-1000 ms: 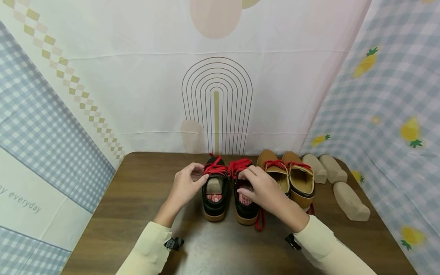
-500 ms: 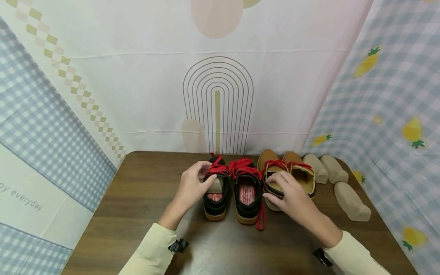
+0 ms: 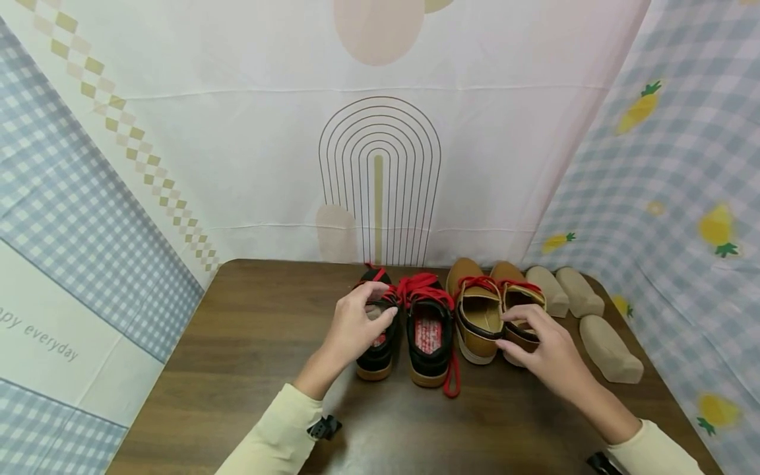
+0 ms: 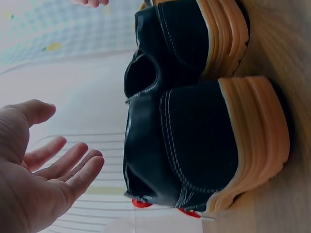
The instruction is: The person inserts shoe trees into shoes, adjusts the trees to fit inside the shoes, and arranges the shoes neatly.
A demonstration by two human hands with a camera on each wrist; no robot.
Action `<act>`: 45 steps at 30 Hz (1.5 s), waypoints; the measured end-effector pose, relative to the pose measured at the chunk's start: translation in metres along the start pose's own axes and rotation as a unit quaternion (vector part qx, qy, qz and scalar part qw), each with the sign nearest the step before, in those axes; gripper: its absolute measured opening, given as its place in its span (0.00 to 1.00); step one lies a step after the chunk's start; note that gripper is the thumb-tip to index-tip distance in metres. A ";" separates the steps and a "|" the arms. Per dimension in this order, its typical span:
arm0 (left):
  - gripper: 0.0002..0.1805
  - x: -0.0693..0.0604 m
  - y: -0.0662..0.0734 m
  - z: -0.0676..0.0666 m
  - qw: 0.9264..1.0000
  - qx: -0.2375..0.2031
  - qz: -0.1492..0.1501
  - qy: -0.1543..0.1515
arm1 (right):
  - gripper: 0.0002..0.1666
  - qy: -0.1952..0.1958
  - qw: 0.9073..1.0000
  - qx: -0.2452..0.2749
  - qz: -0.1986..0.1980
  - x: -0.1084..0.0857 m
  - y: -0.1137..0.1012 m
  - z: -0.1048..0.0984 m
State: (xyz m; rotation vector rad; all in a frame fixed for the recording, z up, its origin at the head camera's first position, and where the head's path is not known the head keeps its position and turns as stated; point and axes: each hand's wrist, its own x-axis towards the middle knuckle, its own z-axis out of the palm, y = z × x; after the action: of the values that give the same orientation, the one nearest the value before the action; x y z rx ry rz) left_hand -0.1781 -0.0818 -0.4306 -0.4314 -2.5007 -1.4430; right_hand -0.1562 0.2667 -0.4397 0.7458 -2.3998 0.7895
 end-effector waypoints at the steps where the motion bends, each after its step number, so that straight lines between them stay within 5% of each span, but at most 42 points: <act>1: 0.20 0.000 0.000 0.002 1.000 -0.002 0.001 -0.002 | 0.33 -0.002 1.000 -0.002 0.005 -0.002 0.003 -0.001; 12: 0.24 0.009 0.005 0.024 0.999 -0.011 -0.016 -0.036 | 0.36 0.012 0.999 -0.009 0.034 -0.026 0.044 -0.014; 31: 0.24 0.022 -0.002 0.054 0.995 0.080 -0.043 -0.034 | 0.41 0.051 0.993 -0.034 0.097 -0.059 0.095 -0.038; 39: 0.23 0.024 -0.003 0.064 0.991 0.129 -0.016 -0.033 | 0.42 0.034 0.987 -0.064 0.143 -0.077 0.117 -0.044; 45: 0.23 0.025 -0.005 0.069 0.990 0.133 -0.026 -0.045 | 0.42 0.006 0.980 -0.067 0.187 -0.089 0.133 -0.048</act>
State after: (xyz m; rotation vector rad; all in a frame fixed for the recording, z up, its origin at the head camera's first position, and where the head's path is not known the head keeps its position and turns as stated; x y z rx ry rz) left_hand -0.2066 -0.0206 -0.4601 -0.3895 -2.7452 -1.1050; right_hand -0.1615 0.4184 -0.5091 0.2353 -2.5891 0.7591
